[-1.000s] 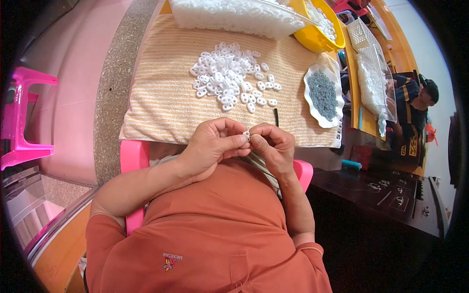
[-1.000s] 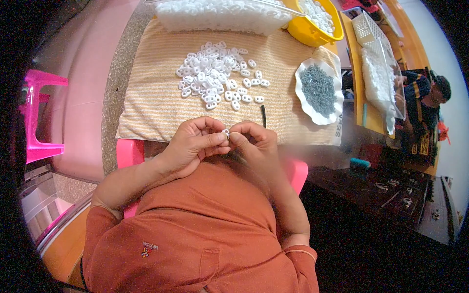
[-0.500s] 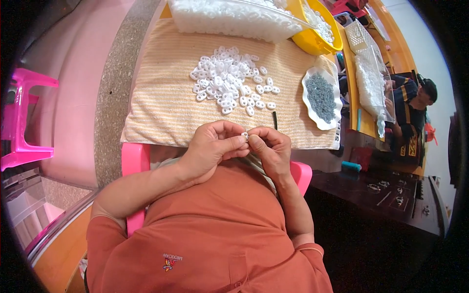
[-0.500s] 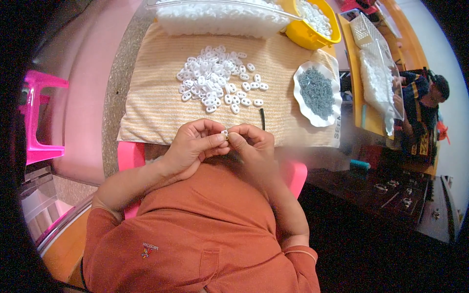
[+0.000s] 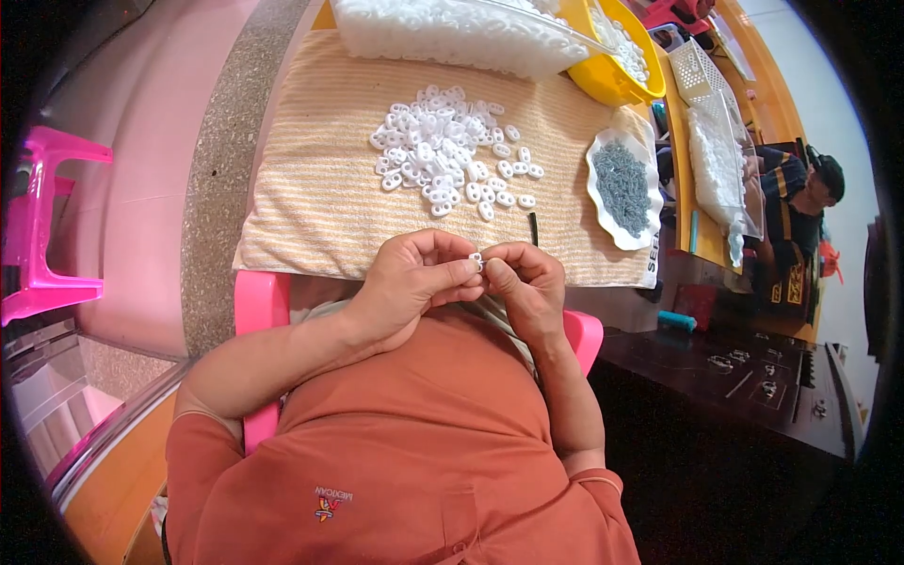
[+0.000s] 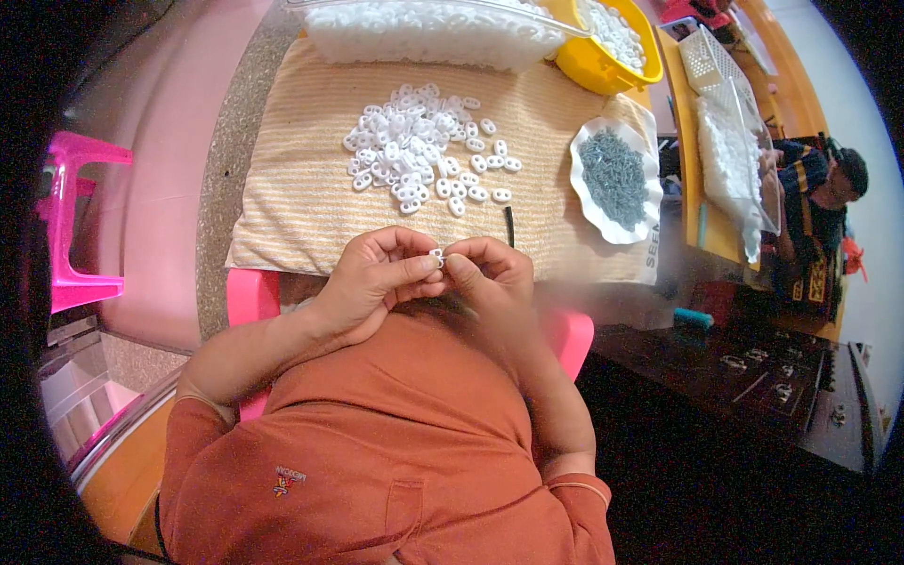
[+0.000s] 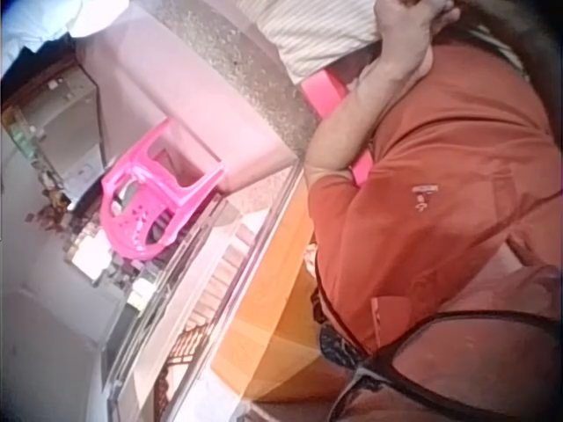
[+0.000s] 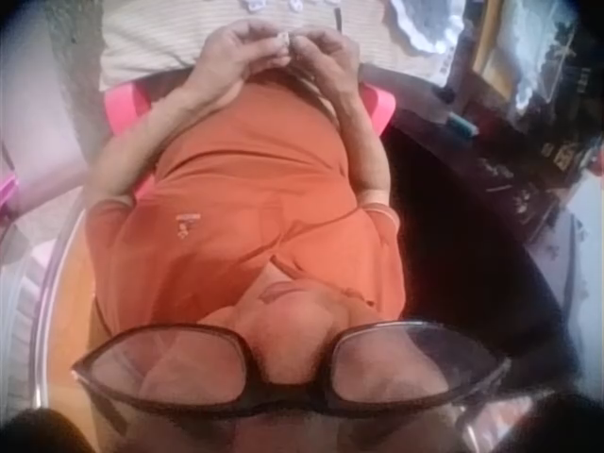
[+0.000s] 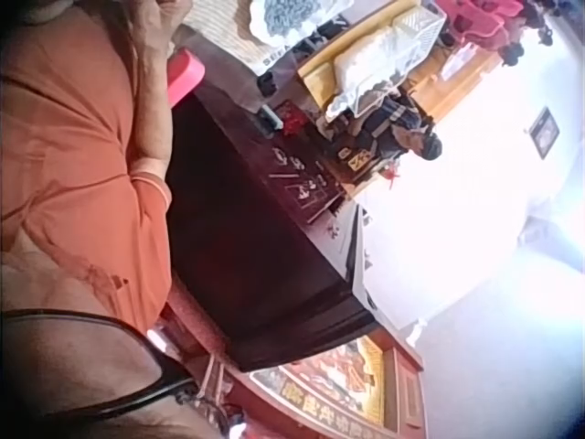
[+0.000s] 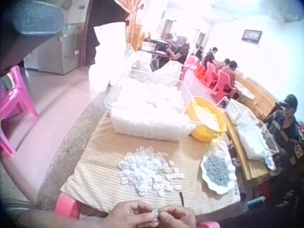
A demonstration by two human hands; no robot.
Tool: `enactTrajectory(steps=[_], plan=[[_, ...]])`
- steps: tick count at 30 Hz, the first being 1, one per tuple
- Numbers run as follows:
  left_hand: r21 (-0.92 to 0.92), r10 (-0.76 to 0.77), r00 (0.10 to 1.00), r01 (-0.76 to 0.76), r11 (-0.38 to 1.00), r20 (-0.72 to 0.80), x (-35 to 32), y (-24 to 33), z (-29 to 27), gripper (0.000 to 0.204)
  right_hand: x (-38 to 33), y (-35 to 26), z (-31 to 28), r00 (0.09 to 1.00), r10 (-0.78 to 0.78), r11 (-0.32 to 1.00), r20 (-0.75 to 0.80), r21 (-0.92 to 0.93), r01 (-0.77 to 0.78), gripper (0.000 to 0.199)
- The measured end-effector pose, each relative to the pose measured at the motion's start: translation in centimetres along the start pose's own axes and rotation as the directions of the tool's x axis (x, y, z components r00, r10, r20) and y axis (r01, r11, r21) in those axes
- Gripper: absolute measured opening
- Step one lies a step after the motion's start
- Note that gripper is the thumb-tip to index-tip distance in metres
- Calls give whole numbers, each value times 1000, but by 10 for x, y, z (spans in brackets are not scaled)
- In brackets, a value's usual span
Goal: Assembling small white plastic parts by inserting small black pins into them.
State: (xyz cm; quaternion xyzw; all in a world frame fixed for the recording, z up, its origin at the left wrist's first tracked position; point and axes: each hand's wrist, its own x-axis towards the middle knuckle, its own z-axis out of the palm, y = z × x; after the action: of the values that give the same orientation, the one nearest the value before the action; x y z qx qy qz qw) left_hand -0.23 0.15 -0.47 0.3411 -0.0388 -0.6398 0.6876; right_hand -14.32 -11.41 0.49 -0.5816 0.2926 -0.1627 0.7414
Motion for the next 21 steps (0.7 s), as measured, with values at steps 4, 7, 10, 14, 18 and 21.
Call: enactTrajectory(steps=[4,7,10,14,18,21], plan=[[-1,0,1000,0,1000,3,0,-1,-1,14,1,-1,0,1000,8,999,17,32,-8,12],[1,2,1000,-2,1000,-4,0,-2,-1,14,1,0,1,999,12,997,37,81,-15,12],[7,7,1000,-7,1000,-12,0,-2,-1,14,0,-1,3,999,16,997,38,76,-19,12],[10,14,1000,-14,1000,-19,0,-4,-2,15,-1,-3,6,999,11,996,45,88,-15,11],[33,26,999,-25,999,-41,0,-6,-1,15,-2,-2,7,1000,1,999,10,41,-1,11],[42,39,998,-37,998,-52,-1,-6,0,16,-4,-5,7,1000,-24,993,-3,-119,23,11]])
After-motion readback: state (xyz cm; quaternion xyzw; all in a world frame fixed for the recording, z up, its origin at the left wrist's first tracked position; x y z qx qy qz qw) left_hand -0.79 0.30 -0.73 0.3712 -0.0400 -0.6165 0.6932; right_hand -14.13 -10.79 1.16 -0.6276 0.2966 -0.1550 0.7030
